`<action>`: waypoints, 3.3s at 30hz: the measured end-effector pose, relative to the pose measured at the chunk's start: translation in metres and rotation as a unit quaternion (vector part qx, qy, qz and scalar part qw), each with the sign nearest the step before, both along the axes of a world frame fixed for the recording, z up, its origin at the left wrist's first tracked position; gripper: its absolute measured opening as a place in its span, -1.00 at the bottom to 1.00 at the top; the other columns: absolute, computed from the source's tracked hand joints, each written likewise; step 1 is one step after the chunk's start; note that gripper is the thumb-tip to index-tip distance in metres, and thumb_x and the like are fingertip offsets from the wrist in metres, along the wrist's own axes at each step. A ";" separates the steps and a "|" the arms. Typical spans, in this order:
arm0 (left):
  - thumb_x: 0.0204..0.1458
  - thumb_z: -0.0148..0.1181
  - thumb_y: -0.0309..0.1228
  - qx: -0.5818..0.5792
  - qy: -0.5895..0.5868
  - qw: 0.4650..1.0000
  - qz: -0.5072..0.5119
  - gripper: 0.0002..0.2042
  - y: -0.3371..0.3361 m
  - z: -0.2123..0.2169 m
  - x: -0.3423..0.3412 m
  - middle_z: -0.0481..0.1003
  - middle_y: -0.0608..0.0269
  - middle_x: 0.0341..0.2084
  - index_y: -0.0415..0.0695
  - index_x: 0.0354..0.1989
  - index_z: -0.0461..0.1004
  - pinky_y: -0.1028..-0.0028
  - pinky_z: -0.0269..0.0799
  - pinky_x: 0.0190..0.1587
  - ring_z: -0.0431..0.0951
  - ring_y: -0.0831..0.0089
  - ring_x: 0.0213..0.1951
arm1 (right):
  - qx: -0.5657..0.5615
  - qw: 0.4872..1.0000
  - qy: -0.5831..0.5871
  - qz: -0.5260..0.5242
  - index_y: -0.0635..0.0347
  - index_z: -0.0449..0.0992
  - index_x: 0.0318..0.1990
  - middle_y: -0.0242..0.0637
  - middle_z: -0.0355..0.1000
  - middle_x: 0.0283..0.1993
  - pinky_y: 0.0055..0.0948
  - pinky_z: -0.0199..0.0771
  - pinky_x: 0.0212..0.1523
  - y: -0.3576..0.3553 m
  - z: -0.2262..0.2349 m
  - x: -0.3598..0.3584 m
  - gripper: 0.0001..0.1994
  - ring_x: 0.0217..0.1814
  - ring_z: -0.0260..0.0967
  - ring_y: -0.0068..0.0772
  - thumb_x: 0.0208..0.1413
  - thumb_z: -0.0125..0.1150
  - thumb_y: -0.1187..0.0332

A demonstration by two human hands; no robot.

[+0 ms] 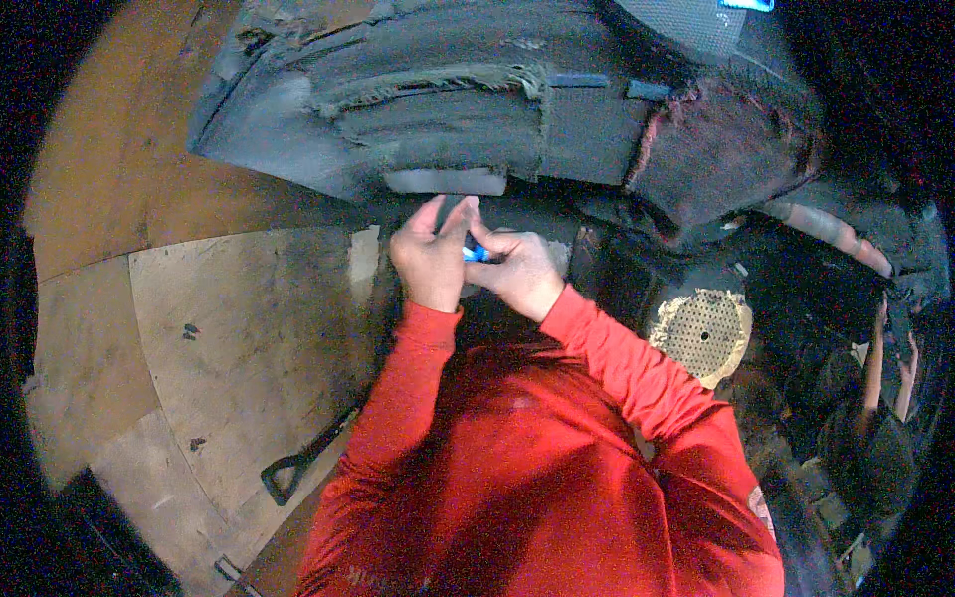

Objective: The person repeatedly picks up a flip-flop sole and a blue strap, threads the strap through the sole, and secures it by hand. The person handles multiple flip-flops one at a time, placing each completed unit on a nearby surface.

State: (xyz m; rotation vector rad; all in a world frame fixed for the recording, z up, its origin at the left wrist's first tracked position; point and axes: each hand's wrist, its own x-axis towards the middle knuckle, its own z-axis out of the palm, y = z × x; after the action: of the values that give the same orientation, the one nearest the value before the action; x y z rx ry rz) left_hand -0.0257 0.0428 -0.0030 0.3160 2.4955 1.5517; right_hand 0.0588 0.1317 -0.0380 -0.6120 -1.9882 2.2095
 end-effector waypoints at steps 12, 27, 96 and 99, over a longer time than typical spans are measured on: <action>0.03 0.34 -0.44 0.077 -0.004 0.997 0.010 -0.71 -0.017 0.003 0.013 0.62 0.07 -0.23 -0.25 -0.07 0.58 0.44 0.47 -0.11 0.61 0.37 -0.21 | 0.334 0.938 0.084 -0.046 0.12 0.47 0.18 -0.16 0.43 -0.32 -0.30 0.48 -0.32 -0.019 0.001 0.009 -0.41 -0.33 0.45 -0.14 -0.11 0.43 0.35; 0.13 0.26 -0.54 0.352 -0.150 0.923 0.038 -0.69 -0.009 0.016 0.037 0.54 0.17 -0.08 -0.36 0.04 0.49 0.58 0.42 -0.04 0.52 0.57 -0.11 | 0.613 0.788 0.063 0.006 -0.04 0.47 0.18 -0.04 0.42 -0.18 -0.25 0.57 -0.25 0.011 0.046 0.019 -0.43 -0.14 0.49 0.02 -0.10 0.26 0.50; 0.16 0.12 -0.37 -0.225 0.068 0.951 -0.202 -0.75 -0.025 0.091 0.034 0.54 -0.21 -0.42 -0.26 -0.06 0.40 0.06 0.46 -0.40 0.58 -0.14 -0.35 | -0.537 0.841 -0.037 -0.053 0.08 0.38 0.04 -0.34 0.50 -0.13 -0.33 0.70 -0.19 0.019 0.059 0.003 -0.73 -0.19 0.54 -0.45 0.35 -0.01 0.14; 0.18 0.13 -0.39 -0.149 0.057 0.978 -0.136 -0.75 -0.052 0.079 0.065 0.53 -0.22 -0.40 -0.25 -0.05 0.38 0.13 0.50 -0.39 0.60 -0.12 -0.34 | -0.422 0.902 -0.093 0.000 0.09 0.31 0.26 -0.37 0.51 -0.20 -0.40 0.65 -0.17 0.015 0.063 0.011 -0.55 -0.22 0.53 -0.52 0.29 0.12 0.17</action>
State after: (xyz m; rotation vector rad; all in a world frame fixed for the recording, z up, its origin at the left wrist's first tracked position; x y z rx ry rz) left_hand 0.0388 -0.0097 0.0757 0.6812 2.5879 1.0668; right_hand 0.0695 0.1468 0.0254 -0.9107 -0.9658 3.0603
